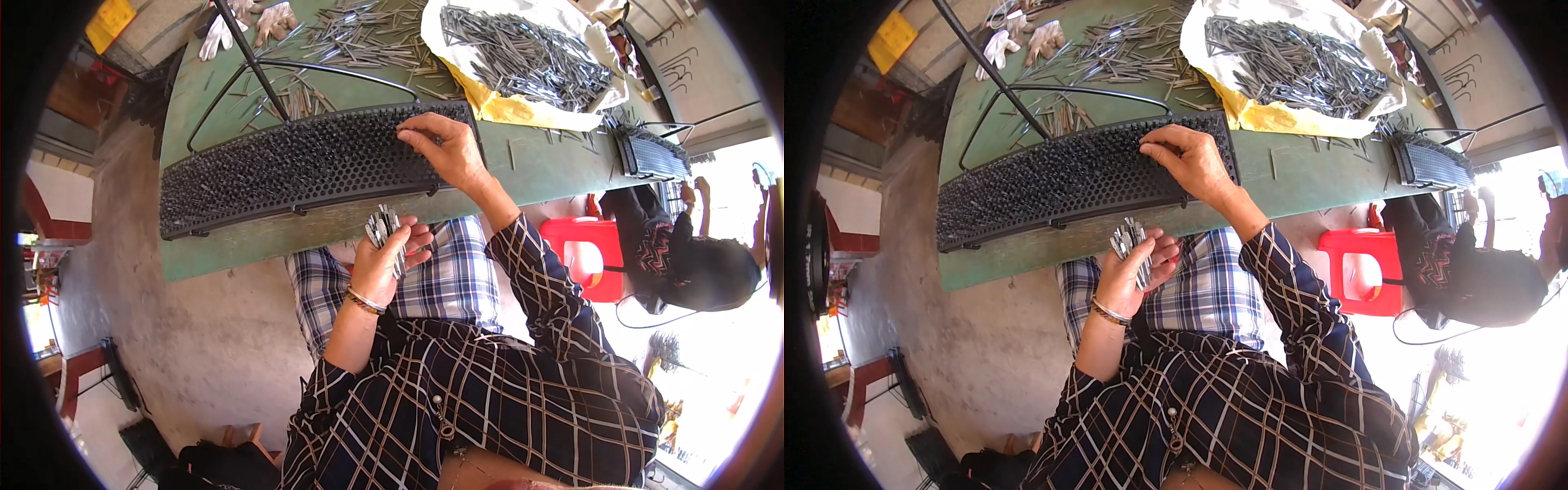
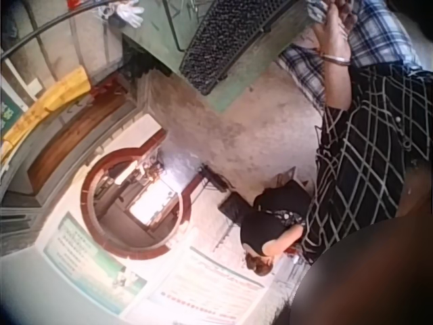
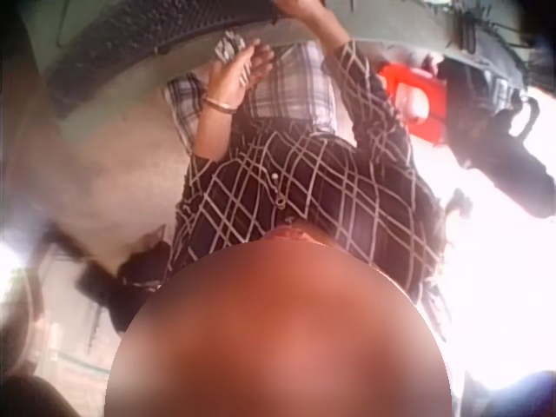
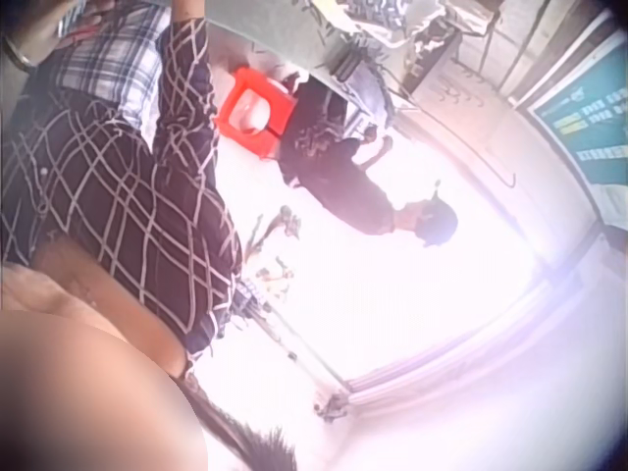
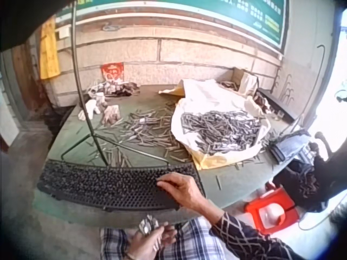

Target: Manually placing metal spokes into a template for assembly on a fabrication floor.

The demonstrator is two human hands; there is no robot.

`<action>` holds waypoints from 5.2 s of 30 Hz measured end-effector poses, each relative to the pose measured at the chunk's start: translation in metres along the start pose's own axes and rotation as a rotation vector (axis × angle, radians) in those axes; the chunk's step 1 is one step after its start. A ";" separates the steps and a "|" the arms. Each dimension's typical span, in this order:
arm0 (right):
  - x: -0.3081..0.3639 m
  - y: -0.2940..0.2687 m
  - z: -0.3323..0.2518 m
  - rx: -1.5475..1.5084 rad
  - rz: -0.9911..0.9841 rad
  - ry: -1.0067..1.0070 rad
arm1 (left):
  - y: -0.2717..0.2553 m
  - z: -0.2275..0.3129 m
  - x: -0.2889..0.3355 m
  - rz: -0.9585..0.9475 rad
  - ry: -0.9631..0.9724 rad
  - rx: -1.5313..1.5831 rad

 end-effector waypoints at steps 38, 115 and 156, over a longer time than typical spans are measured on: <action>0.007 0.008 -0.011 0.325 0.102 -0.094 | 0.003 0.007 0.004 -0.079 -0.096 -0.014; 0.013 -0.014 -0.007 0.430 -0.041 -0.228 | 0.004 0.003 0.001 -0.132 -0.125 -0.117; 0.017 -0.040 0.012 0.044 0.099 0.158 | 0.016 0.000 -0.007 -0.052 -0.025 -0.183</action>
Point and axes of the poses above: each hand's wrist, its own x-axis away from the middle knuckle, its own y-axis out of the palm, z = x × y, the point moved 3 cm from there along -x, towards the middle knuckle, and after that the axes turned 1 degree about y, right-handed, at the moved point
